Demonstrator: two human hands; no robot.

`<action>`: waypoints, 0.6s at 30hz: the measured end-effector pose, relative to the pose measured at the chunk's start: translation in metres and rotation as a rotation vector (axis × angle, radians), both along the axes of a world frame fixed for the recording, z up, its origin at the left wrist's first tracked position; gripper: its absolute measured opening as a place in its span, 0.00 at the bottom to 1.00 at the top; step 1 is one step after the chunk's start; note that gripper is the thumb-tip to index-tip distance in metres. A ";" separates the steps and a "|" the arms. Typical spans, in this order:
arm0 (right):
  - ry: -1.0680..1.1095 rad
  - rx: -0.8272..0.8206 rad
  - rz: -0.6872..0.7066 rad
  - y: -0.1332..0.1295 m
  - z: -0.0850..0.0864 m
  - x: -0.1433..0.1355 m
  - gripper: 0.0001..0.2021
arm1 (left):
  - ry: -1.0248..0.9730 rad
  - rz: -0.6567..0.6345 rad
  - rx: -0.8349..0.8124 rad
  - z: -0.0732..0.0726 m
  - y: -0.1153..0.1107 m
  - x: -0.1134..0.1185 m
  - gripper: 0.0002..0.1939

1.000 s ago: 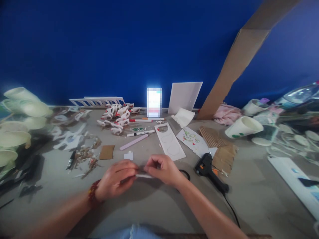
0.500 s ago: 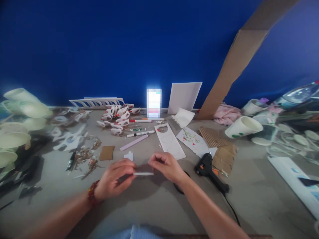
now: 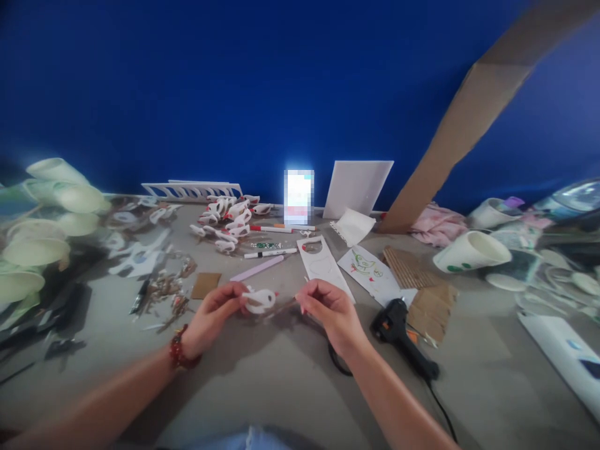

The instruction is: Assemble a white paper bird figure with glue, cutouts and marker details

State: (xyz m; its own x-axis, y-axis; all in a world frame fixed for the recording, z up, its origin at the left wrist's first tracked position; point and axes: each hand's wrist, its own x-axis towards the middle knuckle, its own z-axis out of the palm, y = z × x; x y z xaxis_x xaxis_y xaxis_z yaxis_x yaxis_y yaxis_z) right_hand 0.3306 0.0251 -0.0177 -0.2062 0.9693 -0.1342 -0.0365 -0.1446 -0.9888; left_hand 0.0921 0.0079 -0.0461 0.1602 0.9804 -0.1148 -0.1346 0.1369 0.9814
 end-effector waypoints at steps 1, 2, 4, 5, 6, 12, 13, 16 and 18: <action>0.023 -0.034 0.016 -0.002 0.001 -0.003 0.15 | -0.010 0.022 -0.014 -0.001 0.001 0.000 0.15; 0.037 -0.067 0.042 -0.004 0.001 -0.006 0.15 | -0.008 0.036 -0.018 -0.001 0.002 0.000 0.15; 0.036 -0.129 0.105 -0.007 0.001 -0.013 0.15 | 0.022 0.042 -0.011 0.001 0.002 0.000 0.15; 0.023 -0.154 0.135 -0.009 0.000 -0.015 0.15 | 0.043 0.041 -0.001 0.001 0.002 -0.001 0.15; 0.006 -0.173 0.157 -0.009 -0.001 -0.018 0.15 | 0.062 0.040 0.007 0.002 0.002 -0.001 0.15; -0.042 -0.229 0.121 -0.008 -0.011 -0.019 0.16 | 0.081 0.038 0.023 0.002 0.002 -0.002 0.14; -0.044 -0.236 0.111 -0.007 -0.013 -0.019 0.16 | 0.083 0.036 0.021 0.001 0.002 -0.002 0.14; -0.056 -0.239 0.106 -0.006 -0.017 -0.020 0.16 | 0.083 0.044 0.020 -0.001 0.002 -0.001 0.14; -0.070 -0.232 0.099 -0.006 -0.018 -0.021 0.16 | 0.071 0.052 0.022 -0.002 0.003 -0.001 0.14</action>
State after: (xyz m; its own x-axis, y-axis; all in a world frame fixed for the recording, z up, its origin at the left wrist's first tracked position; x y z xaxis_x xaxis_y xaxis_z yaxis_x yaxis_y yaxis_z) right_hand 0.3098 0.0190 -0.0355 -0.2810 0.8866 -0.3674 0.0564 -0.3669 -0.9286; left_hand 0.0907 0.0105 -0.0482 0.1010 0.9896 -0.1021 -0.0705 0.1095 0.9915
